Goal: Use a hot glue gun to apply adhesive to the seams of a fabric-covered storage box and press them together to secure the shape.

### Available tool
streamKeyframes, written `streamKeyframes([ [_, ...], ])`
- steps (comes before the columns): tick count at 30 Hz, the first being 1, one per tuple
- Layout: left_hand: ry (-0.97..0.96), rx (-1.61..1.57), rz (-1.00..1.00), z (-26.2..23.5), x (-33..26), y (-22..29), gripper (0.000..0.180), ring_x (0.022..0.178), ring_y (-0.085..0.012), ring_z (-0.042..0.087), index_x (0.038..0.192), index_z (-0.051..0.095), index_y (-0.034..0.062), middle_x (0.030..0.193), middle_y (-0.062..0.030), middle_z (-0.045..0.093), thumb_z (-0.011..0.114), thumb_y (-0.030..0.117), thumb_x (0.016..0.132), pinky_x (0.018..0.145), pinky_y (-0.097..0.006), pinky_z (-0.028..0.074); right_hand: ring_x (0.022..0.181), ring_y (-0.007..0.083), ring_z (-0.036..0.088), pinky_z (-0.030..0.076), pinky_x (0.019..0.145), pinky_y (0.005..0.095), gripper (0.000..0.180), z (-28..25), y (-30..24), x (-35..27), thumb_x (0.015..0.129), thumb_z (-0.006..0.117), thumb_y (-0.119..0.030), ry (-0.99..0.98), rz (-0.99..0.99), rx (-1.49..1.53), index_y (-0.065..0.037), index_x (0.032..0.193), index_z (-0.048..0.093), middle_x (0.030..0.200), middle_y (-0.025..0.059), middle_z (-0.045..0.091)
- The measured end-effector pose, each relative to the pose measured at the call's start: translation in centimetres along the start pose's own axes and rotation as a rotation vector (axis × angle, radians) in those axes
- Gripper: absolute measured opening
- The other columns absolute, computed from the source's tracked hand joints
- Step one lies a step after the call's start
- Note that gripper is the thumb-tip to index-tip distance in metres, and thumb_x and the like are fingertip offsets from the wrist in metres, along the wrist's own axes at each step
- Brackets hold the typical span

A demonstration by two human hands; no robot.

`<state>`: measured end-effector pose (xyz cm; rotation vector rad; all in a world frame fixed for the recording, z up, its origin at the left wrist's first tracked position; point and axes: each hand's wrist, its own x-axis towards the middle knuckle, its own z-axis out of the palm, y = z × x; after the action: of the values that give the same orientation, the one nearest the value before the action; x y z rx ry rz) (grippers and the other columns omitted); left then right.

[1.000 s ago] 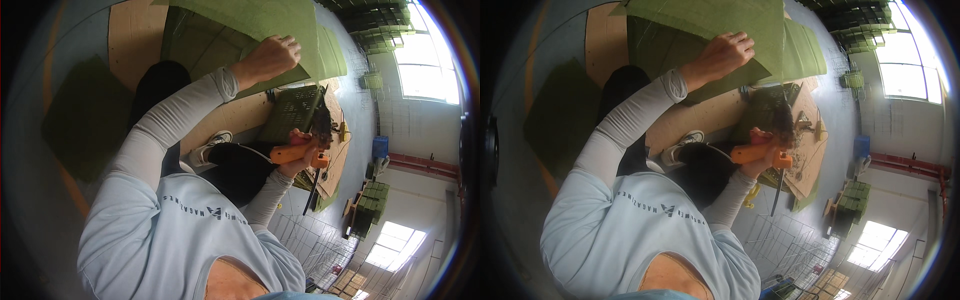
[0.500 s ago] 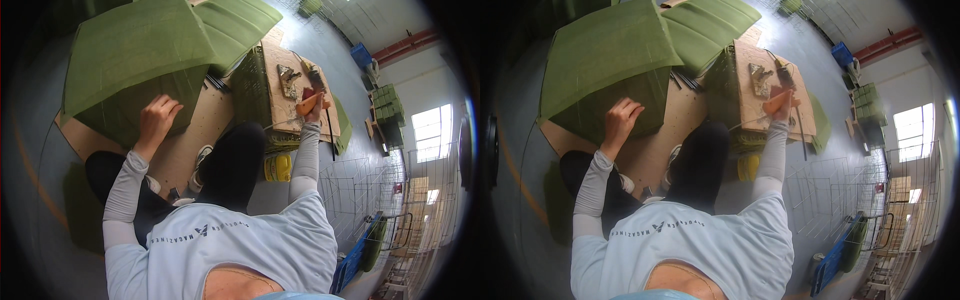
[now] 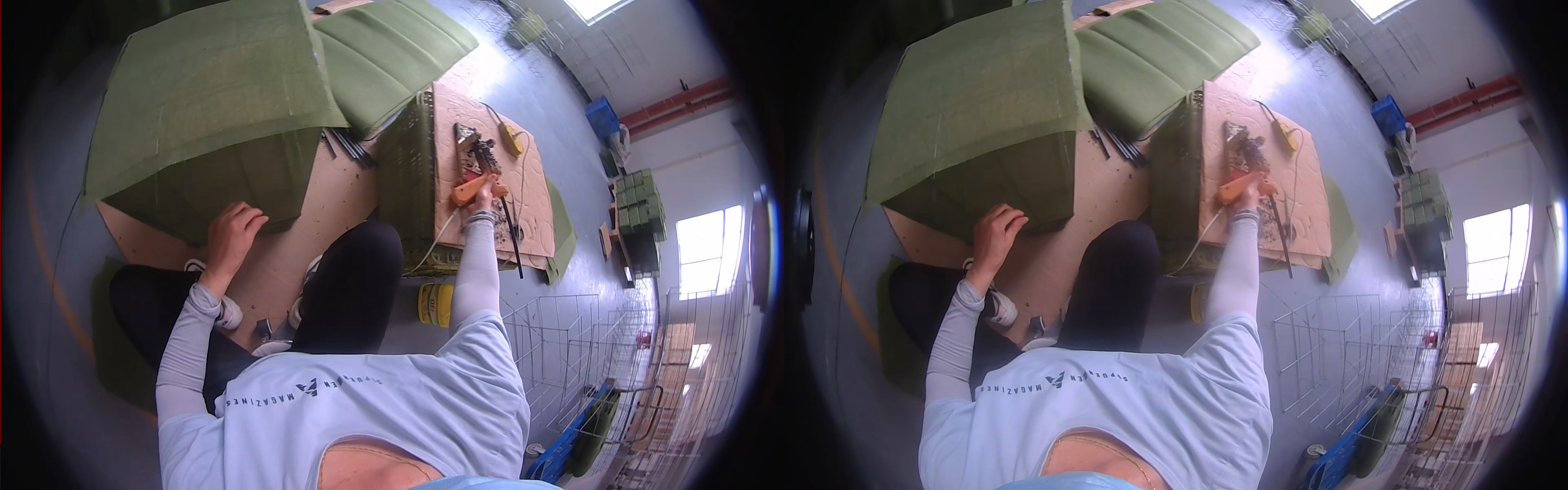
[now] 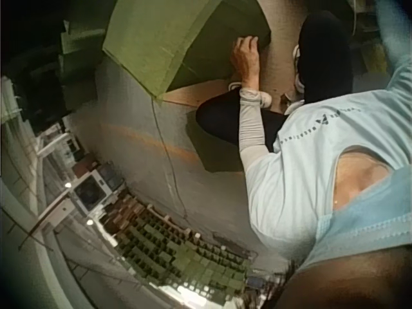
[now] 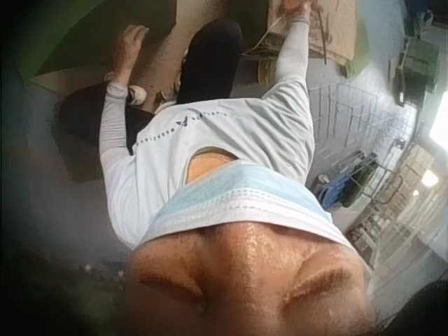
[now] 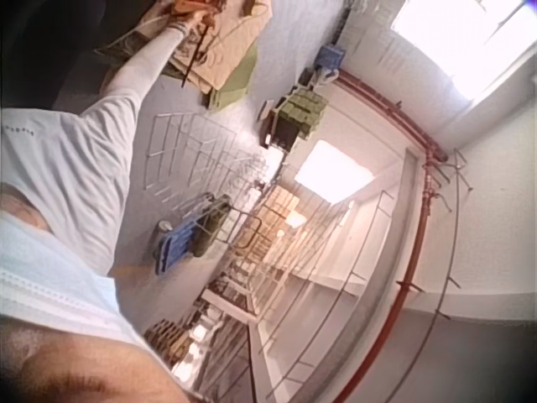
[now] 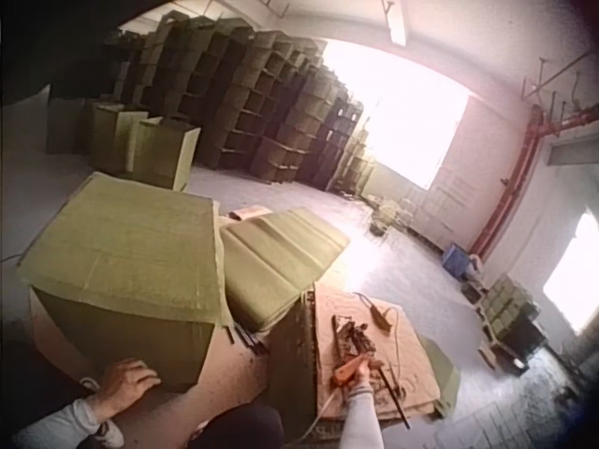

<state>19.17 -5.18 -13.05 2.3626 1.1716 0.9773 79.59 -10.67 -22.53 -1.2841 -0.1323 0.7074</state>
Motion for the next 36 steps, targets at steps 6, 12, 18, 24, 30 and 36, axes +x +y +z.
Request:
streamKeyframes([
  [6,-0.014,-0.264,-0.179,0.9,1.9,-0.5,0.017,0.071,-0.0209,0.065,0.092,0.070,0.0027,0.082,-0.0077,0.067,0.069,0.019,0.089,0.064,-0.030,0.050,0.069,0.0237,0.066,0.051,0.059,0.0377,0.064,0.5,-2.9,-3.2,0.096,0.048,-0.056,0.350,-0.539,-1.658,0.003,0.087,0.071,0.073,0.0126,0.066],
  [12,0.072,-1.131,-0.563,1.7,6.4,3.6,0.044,0.074,-0.0105,0.064,0.103,0.069,0.0009,0.090,-0.0053,0.070,0.068,0.043,0.090,0.069,-0.025,0.052,0.068,0.0119,0.064,0.053,0.063,0.0249,0.055,17.4,-5.0,-17.1,0.095,0.056,-0.053,-0.555,-0.207,-0.536,0.000,0.097,0.068,0.084,0.0071,0.068],
  [18,0.150,-1.421,-0.628,2.9,10.8,6.3,0.045,0.073,-0.0112,0.065,0.102,0.068,0.0019,0.091,-0.0085,0.070,0.071,0.045,0.088,0.069,-0.025,0.054,0.069,0.0161,0.064,0.051,0.061,0.0275,0.050,28.2,-2.7,-24.3,0.098,0.054,-0.047,-0.853,0.174,-0.192,0.002,0.093,0.065,0.080,0.0093,0.066],
  [24,0.249,-1.432,-0.622,3.3,12.1,8.1,0.028,0.063,-0.0114,0.064,0.088,0.070,0.0021,0.077,-0.0069,0.070,0.070,0.030,0.091,0.062,-0.024,0.054,0.067,0.0108,0.060,0.046,0.059,0.0237,0.028,28.7,-1.6,-24.3,0.095,0.063,-0.025,-0.972,-0.020,-0.251,0.002,0.090,0.065,0.078,0.0064,0.066],
  [30,0.339,-1.196,-0.523,5.3,12.2,7.4,0.031,0.059,-0.0100,0.063,0.081,0.071,-0.0017,0.071,-0.0065,0.069,0.067,0.026,0.093,0.057,-0.024,0.051,0.064,0.0086,0.060,0.046,0.057,0.0228,0.017,28.9,-0.1,-24.5,0.092,0.066,-0.012,-0.887,-0.325,-0.307,0.001,0.082,0.064,0.073,0.0047,0.066],
  [36,0.395,-1.064,-0.459,6.3,12.1,6.7,0.032,0.061,-0.0099,0.063,0.083,0.071,-0.0035,0.072,-0.0058,0.069,0.066,0.026,0.094,0.058,-0.024,0.051,0.062,0.0082,0.061,0.046,0.054,0.0229,0.014,29.3,2.2,-24.3,0.091,0.066,-0.006,-0.777,-0.539,-0.297,0.001,0.080,0.061,0.072,0.0051,0.067],
])
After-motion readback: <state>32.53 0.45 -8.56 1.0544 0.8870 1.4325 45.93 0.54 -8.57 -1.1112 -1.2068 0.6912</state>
